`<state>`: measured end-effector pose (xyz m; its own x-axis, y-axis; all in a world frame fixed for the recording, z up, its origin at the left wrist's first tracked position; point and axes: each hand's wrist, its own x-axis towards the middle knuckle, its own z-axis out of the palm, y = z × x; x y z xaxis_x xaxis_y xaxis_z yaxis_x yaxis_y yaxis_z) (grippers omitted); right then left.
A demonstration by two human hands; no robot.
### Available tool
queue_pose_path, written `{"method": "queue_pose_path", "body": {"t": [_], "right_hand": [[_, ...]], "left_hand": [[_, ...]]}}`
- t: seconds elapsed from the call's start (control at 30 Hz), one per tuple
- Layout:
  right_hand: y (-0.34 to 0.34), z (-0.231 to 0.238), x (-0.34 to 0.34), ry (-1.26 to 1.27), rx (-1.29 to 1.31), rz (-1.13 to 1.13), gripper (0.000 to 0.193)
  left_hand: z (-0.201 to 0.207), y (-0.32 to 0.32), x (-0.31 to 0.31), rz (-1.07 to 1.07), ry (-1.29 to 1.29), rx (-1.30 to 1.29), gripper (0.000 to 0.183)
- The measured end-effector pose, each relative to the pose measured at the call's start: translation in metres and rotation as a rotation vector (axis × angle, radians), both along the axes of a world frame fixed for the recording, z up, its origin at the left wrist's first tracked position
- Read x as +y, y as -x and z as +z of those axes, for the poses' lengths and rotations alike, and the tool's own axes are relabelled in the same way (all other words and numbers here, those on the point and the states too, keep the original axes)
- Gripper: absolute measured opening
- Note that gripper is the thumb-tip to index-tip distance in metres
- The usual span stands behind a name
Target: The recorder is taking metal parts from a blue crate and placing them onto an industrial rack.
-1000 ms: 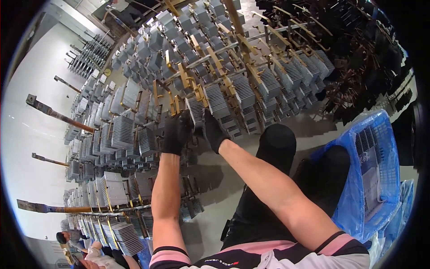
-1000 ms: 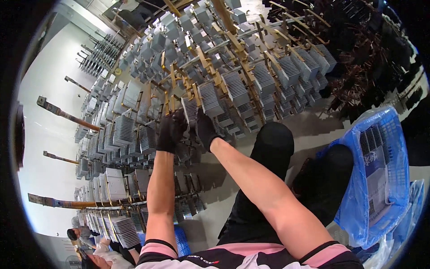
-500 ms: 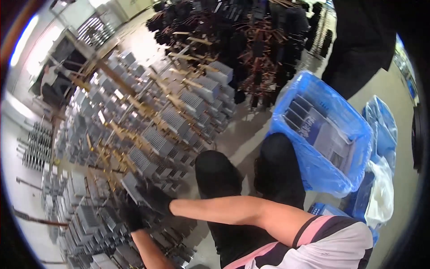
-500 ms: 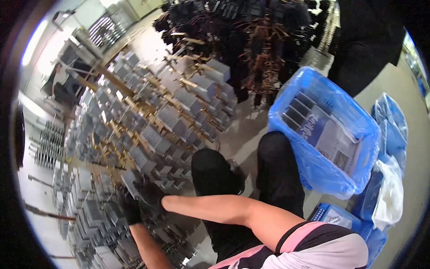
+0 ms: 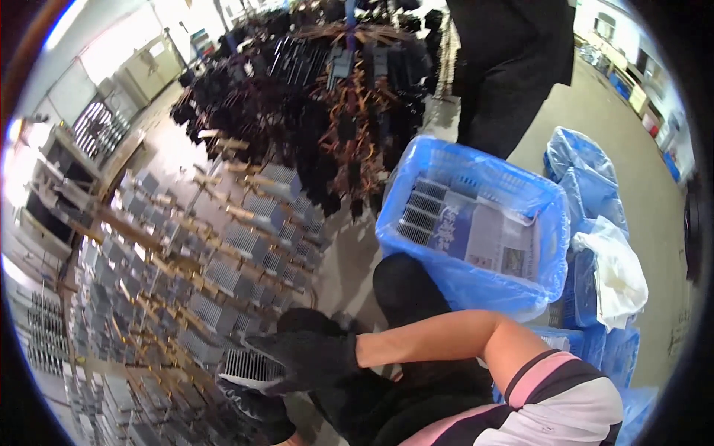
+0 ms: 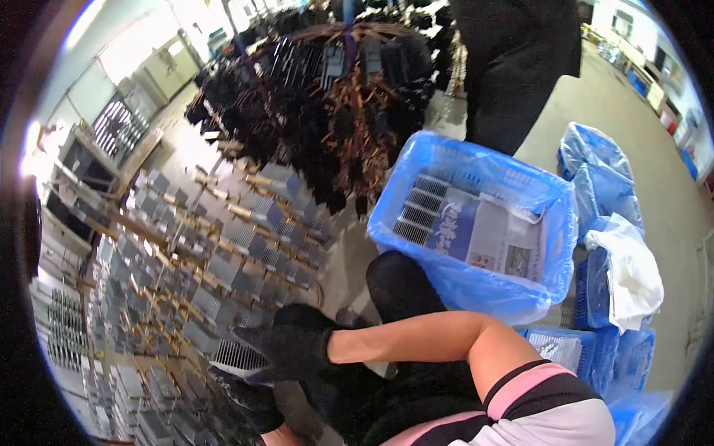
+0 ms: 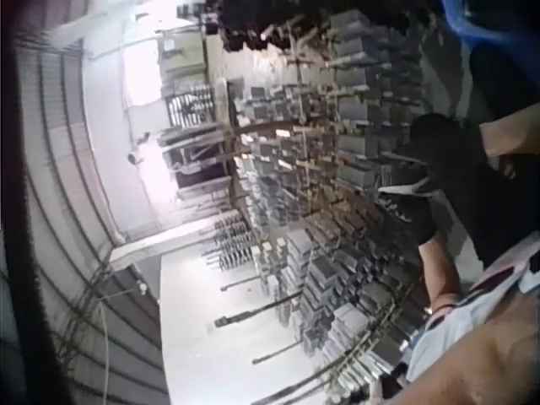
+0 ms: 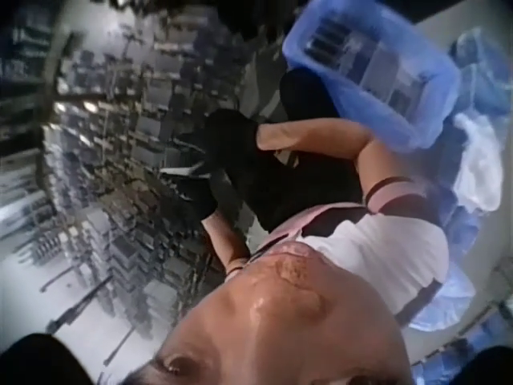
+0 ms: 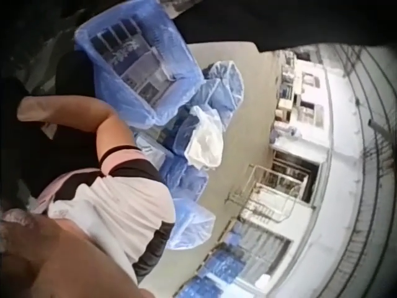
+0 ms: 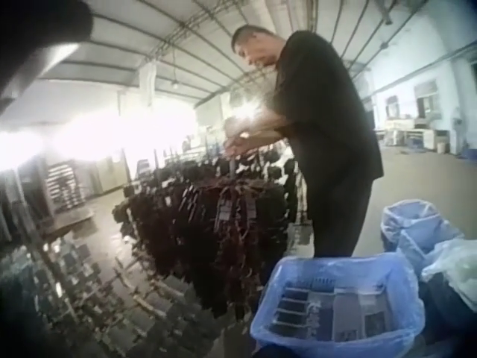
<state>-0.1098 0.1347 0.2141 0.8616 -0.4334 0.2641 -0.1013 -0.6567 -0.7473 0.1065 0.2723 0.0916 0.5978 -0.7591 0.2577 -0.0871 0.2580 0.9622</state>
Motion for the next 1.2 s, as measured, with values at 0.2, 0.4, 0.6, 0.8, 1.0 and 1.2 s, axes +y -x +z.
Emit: {"method": "queue_pose_path", "body": {"t": [0.2, 0.4, 0.6, 0.8, 1.0, 1.2], "right_hand": [[0.085, 0.014, -0.038, 0.029, -0.182, -0.19, 0.069], [0.264, 0.008, -0.105, 0.219, -0.049, -0.64, 0.073], [0.383, -0.03, -0.132, 0.182, 0.231, -0.985, 0.067], [0.416, -0.14, -0.153, 0.546, 0.537, -0.89, 0.067], [0.392, -0.163, -0.181, 0.393, 0.805, -0.937, 0.057], [0.393, -0.175, -0.179, 0.567, 0.88, -1.041, 0.051]], "left_hand": [[0.054, 0.087, -0.084, -0.356, 0.116, 0.436, 0.051], [0.08, 0.14, -0.109, -0.214, 0.022, -0.238, 0.042], [0.055, 0.126, -0.112, -0.163, -0.188, -0.972, 0.036], [0.037, 0.129, -0.121, -0.148, -0.132, -1.002, 0.035], [0.028, 0.122, -0.119, -0.126, -0.11, -1.028, 0.032], [0.034, 0.136, -0.122, -0.133, -0.151, -1.015, 0.029]]}}
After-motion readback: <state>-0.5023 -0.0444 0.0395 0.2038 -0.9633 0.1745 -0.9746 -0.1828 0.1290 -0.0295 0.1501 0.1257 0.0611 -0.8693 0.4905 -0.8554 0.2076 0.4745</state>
